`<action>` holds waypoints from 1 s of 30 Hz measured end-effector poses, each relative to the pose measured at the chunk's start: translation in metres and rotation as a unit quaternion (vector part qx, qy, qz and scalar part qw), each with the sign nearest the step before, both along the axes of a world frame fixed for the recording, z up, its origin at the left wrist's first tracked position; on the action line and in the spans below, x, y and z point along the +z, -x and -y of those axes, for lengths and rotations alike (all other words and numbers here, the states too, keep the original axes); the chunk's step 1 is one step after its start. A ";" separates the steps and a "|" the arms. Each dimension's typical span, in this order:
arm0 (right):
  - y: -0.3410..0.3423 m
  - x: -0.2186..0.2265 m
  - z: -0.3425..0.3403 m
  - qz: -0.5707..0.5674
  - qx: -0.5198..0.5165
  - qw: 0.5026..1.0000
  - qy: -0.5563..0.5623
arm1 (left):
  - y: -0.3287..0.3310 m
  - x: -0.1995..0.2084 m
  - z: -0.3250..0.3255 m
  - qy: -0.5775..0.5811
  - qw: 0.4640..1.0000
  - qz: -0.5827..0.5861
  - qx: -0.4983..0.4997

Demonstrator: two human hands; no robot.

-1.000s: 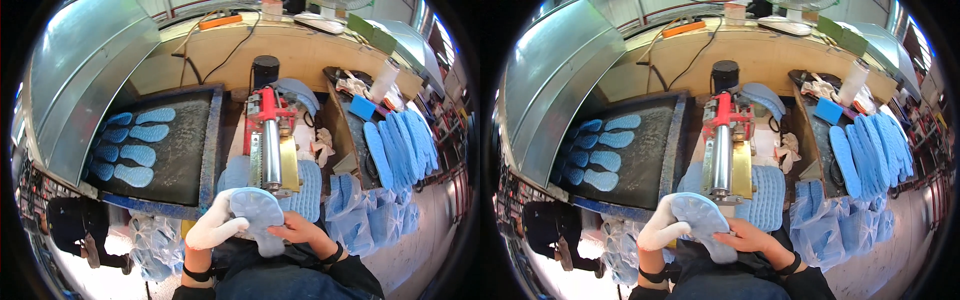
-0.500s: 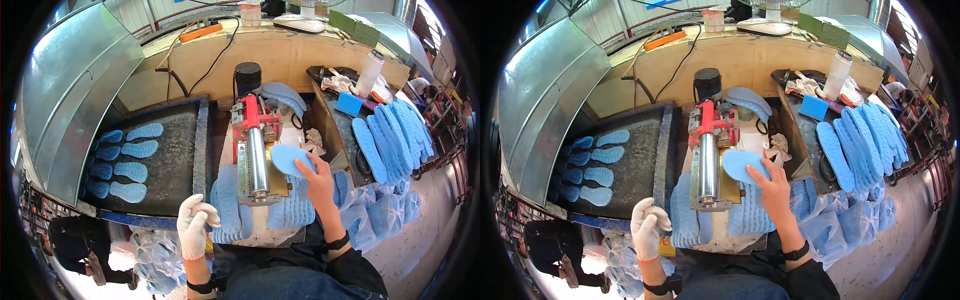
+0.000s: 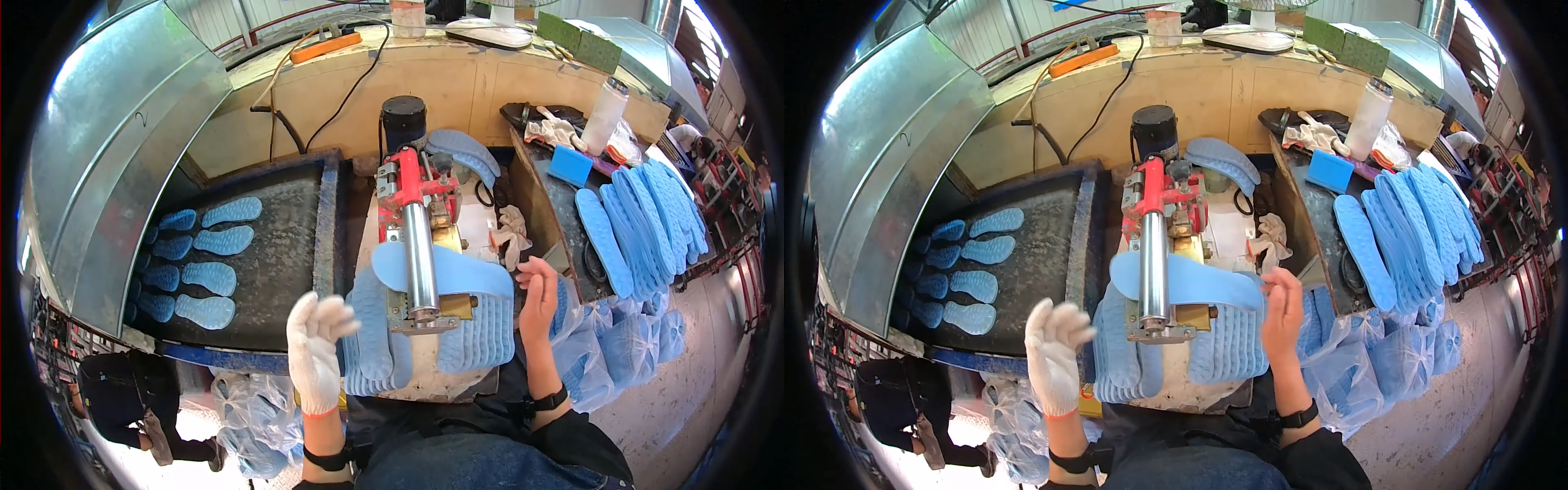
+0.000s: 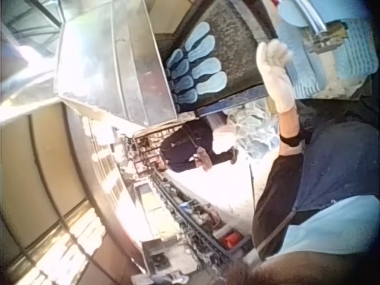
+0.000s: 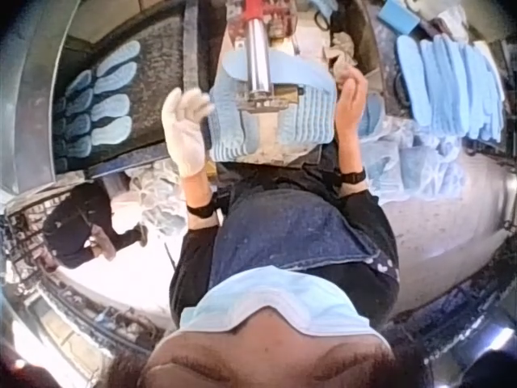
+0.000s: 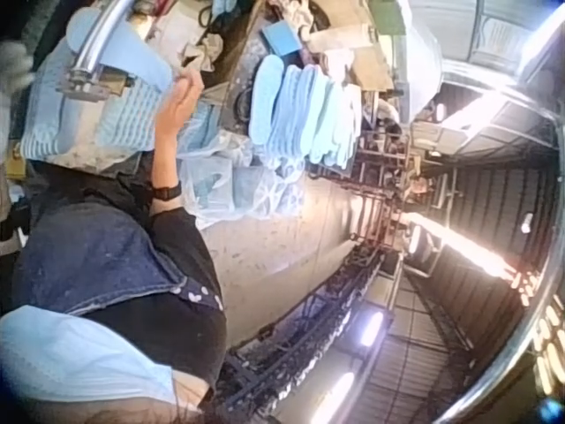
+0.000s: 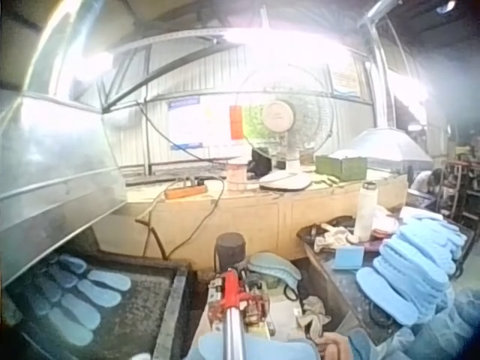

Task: Attaching blue shoe insoles to foam bases using a rolling machine.

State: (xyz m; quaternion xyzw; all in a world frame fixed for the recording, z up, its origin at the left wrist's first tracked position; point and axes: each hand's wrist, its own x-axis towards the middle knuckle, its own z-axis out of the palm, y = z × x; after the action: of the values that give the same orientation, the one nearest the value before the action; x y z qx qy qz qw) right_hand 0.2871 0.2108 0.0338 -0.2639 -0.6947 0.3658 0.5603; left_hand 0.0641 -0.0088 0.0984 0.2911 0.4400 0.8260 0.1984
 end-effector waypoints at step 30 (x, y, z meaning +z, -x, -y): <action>0.035 -0.119 0.019 0.338 0.017 0.939 -0.054 | -0.002 -0.055 -0.016 0.148 0.905 0.388 -0.092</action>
State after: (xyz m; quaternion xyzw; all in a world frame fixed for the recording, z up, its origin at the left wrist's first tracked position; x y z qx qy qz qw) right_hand 0.2519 0.1917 -0.0847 -0.3296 -0.8663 0.2263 0.2996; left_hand 0.0665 0.0072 0.0433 -0.0464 0.4166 0.7771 0.4696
